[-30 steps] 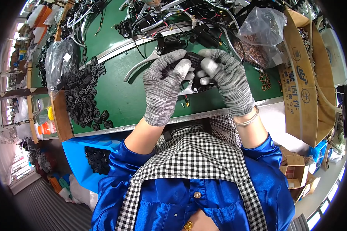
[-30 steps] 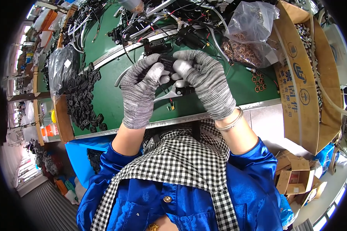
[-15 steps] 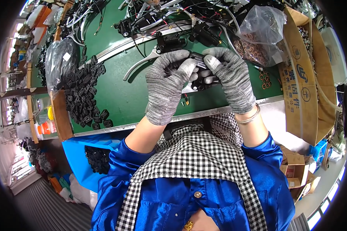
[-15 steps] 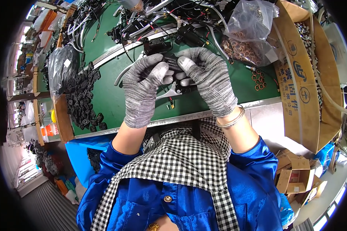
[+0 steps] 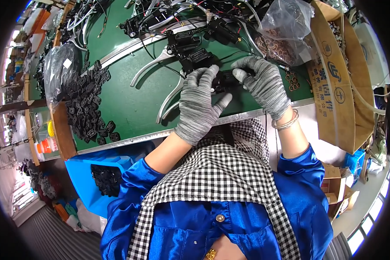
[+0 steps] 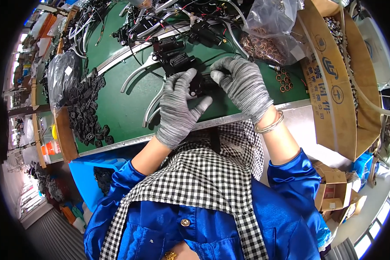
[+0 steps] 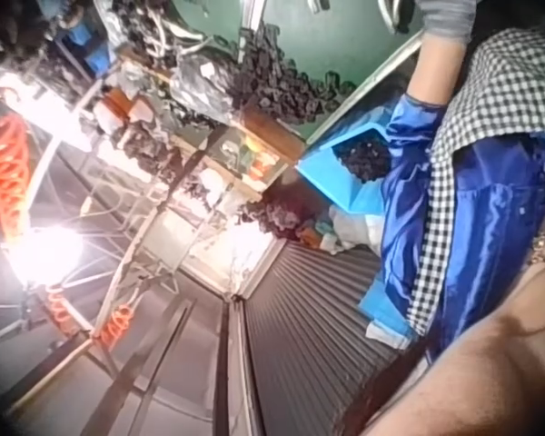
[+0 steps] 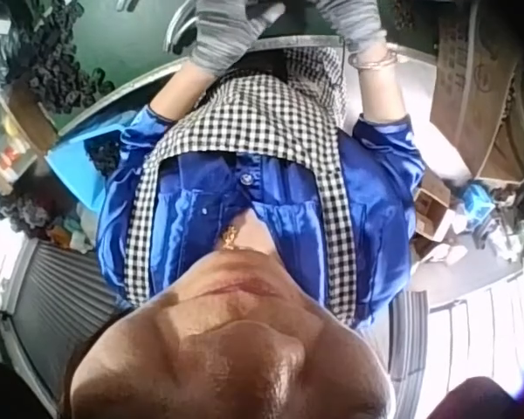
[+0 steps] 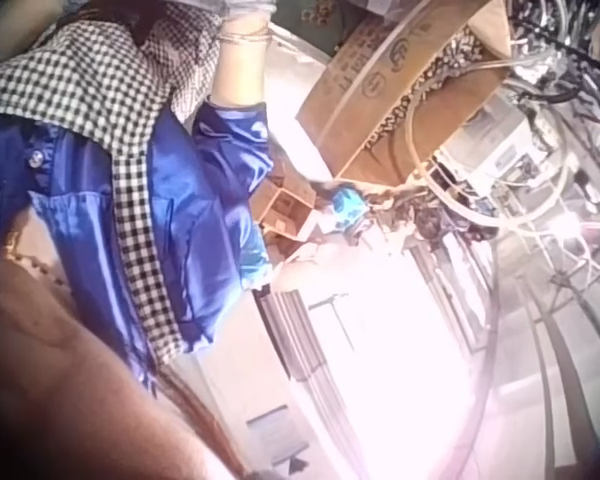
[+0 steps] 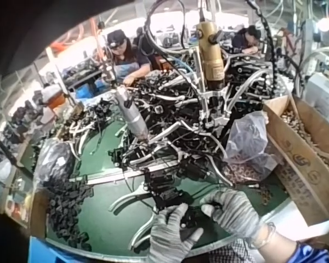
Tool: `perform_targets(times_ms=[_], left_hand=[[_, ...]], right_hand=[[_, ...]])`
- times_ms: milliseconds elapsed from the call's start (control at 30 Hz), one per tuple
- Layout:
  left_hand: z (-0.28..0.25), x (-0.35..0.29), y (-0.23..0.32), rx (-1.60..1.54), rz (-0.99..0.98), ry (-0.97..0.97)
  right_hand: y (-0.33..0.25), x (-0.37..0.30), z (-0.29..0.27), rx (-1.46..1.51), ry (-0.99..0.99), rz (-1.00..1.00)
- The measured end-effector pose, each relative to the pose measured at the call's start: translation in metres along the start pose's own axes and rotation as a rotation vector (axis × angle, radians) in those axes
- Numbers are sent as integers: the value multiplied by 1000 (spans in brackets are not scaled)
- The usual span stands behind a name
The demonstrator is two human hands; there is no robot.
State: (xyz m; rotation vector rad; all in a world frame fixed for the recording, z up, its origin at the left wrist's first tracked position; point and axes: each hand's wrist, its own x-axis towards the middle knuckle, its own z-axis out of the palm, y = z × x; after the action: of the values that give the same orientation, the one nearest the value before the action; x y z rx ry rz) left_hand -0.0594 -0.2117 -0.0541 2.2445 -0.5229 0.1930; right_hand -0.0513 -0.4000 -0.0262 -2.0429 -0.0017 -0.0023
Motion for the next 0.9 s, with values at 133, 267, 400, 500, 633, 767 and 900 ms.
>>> perform_targets(times_ms=[133,267,400,500,633,767,900], left_hand=[[6,2,-5,195,50,-116],[8,-1,1,44,-48,-134],[7,1,11,52,-14,10],[13,11,14,45,6,33],[23,20,3,48,-44,43],[29,23,13,67,-61,-31],[31,25,9,108,-92,-8]], right_hand=[[11,2,1,-208,102,-273],[9,5,-4,-253,29,-183],[11,6,-8,-184,-25,-241],[-8,13,-21,-207,-6,-145],[-52,68,-57,-34,537,-445],[-108,162,-102,-53,983,-869],[-106,234,-109,268,620,-742]])
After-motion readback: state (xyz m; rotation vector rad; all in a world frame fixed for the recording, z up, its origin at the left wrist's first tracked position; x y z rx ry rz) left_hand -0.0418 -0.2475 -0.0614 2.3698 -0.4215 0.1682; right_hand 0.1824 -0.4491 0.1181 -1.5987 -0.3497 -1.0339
